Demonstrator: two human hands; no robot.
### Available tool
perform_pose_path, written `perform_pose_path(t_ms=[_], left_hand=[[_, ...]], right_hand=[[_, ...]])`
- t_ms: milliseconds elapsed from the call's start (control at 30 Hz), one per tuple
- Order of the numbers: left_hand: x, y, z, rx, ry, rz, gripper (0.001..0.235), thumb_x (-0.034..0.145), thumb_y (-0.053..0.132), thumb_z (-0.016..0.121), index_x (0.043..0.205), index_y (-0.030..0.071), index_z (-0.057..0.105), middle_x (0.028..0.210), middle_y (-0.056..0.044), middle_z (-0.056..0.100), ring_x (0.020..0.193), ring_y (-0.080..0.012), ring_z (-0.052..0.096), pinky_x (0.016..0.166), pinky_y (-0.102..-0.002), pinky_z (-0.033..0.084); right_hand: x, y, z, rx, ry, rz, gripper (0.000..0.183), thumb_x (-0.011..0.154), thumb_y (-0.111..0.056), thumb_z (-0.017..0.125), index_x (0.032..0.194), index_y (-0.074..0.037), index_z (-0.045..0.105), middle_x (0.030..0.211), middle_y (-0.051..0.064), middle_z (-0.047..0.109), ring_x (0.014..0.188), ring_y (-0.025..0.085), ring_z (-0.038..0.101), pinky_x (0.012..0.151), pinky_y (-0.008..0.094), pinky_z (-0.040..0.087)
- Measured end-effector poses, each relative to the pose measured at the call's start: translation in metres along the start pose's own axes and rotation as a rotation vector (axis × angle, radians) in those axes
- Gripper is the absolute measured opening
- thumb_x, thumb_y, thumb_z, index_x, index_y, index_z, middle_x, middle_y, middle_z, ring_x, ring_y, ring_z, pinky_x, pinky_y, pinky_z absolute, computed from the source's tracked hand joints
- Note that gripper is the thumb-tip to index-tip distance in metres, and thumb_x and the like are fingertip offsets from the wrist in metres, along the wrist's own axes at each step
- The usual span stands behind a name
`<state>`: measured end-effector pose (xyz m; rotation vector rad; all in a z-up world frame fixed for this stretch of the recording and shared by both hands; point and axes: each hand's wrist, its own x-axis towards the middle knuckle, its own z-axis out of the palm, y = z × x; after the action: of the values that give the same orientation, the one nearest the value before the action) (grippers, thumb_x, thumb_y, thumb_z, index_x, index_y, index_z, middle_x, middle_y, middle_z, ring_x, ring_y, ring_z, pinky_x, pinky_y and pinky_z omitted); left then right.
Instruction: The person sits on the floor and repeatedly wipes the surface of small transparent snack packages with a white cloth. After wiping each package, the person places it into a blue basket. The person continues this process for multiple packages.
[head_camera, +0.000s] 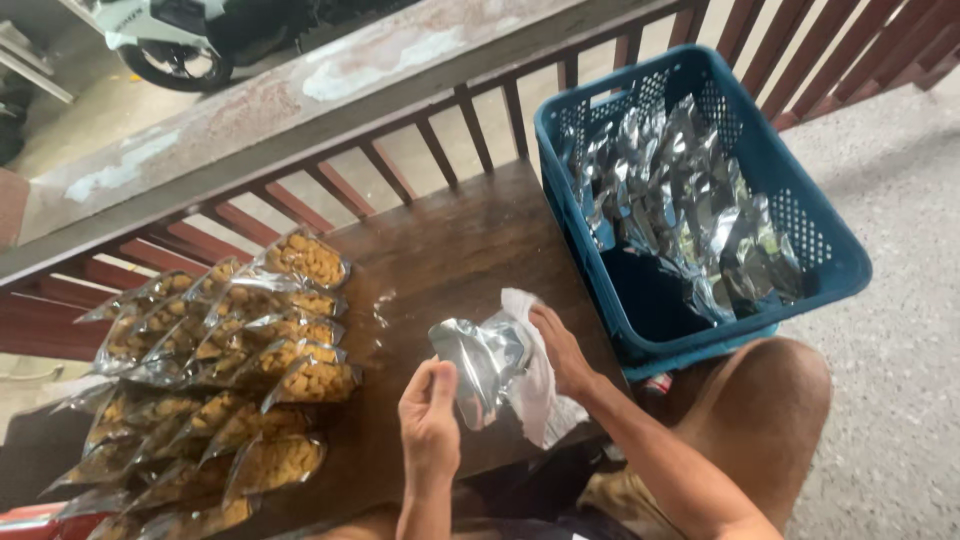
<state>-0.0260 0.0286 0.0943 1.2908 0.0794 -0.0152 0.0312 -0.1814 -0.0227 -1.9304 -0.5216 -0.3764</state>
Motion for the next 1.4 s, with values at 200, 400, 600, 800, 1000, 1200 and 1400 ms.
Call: perform_pose_path(t_ms=[200, 400, 600, 800, 1000, 1200, 1400], left_hand=[[0.026, 0.015, -0.023, 0.12, -0.302, 0.265, 0.075, 0.085, 0.036, 0.082, 0.145, 0.009, 0.046, 0.141, -0.013, 0.057, 0.119, -0.0205, 0.059, 0.094, -0.032, 0.052], [0.034, 0.0, -0.014, 0.088, -0.339, 0.163, 0.058, 0.09, 0.03, 0.085, 0.129, -0.002, 0.057, 0.115, -0.014, 0.071, 0.103, -0.0218, 0.071, 0.09, -0.037, 0.062], [0.022, 0.014, -0.022, 0.882, 0.001, 0.021, 0.045, 0.082, 0.028, 0.081, 0.118, 0.008, 0.063, 0.096, -0.015, 0.076, 0.08, -0.0211, 0.072, 0.069, -0.034, 0.058], [0.006, 0.009, 0.007, 1.024, -0.062, 0.194, 0.042, 0.078, 0.019, 0.081, 0.112, 0.003, 0.062, 0.098, -0.017, 0.074, 0.083, -0.0366, 0.072, 0.069, -0.044, 0.057], [0.01, 0.008, 0.001, 1.013, -0.06, -0.013, 0.04, 0.075, 0.022, 0.079, 0.107, 0.004, 0.063, 0.091, -0.016, 0.076, 0.081, -0.0348, 0.075, 0.073, -0.042, 0.058], [0.019, -0.027, -0.006, 0.921, -0.157, 0.177, 0.032, 0.083, 0.015, 0.08, 0.109, 0.003, 0.068, 0.096, -0.013, 0.078, 0.085, -0.0254, 0.073, 0.073, -0.034, 0.057], [0.034, -0.047, -0.022, 0.354, 0.055, -0.042, 0.039, 0.087, 0.017, 0.075, 0.123, 0.009, 0.063, 0.106, -0.014, 0.075, 0.088, -0.0207, 0.072, 0.076, -0.032, 0.057]], right_hand=[[-0.011, -0.02, -0.006, 0.677, -0.414, 0.131, 0.097, 0.068, -0.029, 0.088, 0.15, -0.005, 0.044, 0.147, 0.017, 0.053, 0.134, 0.028, 0.052, 0.113, 0.043, 0.041], [-0.012, -0.019, 0.002, 0.503, -0.617, 0.318, 0.055, 0.079, -0.019, 0.08, 0.132, -0.009, 0.068, 0.125, 0.011, 0.076, 0.113, 0.024, 0.072, 0.1, 0.038, 0.056], [0.0, -0.034, 0.001, 0.767, -0.212, 0.527, 0.031, 0.087, -0.01, 0.075, 0.118, -0.005, 0.072, 0.103, 0.008, 0.074, 0.089, 0.019, 0.068, 0.078, 0.035, 0.057], [0.01, -0.064, -0.003, 0.624, -0.179, 0.413, 0.034, 0.085, 0.0, 0.07, 0.119, -0.003, 0.073, 0.104, 0.004, 0.075, 0.09, 0.01, 0.068, 0.077, 0.027, 0.057], [0.012, -0.063, -0.002, 0.502, -0.194, 0.427, 0.033, 0.085, 0.0, 0.072, 0.117, -0.004, 0.075, 0.104, 0.005, 0.077, 0.092, 0.011, 0.069, 0.079, 0.026, 0.057], [0.002, -0.048, 0.013, 0.791, -0.15, 0.667, 0.029, 0.09, -0.002, 0.069, 0.118, -0.004, 0.076, 0.107, 0.005, 0.077, 0.093, 0.012, 0.072, 0.08, 0.029, 0.06], [0.002, -0.035, 0.0, 0.406, -0.134, 0.519, 0.042, 0.082, 0.0, 0.076, 0.123, -0.007, 0.073, 0.104, 0.002, 0.079, 0.092, 0.01, 0.071, 0.079, 0.026, 0.058]])
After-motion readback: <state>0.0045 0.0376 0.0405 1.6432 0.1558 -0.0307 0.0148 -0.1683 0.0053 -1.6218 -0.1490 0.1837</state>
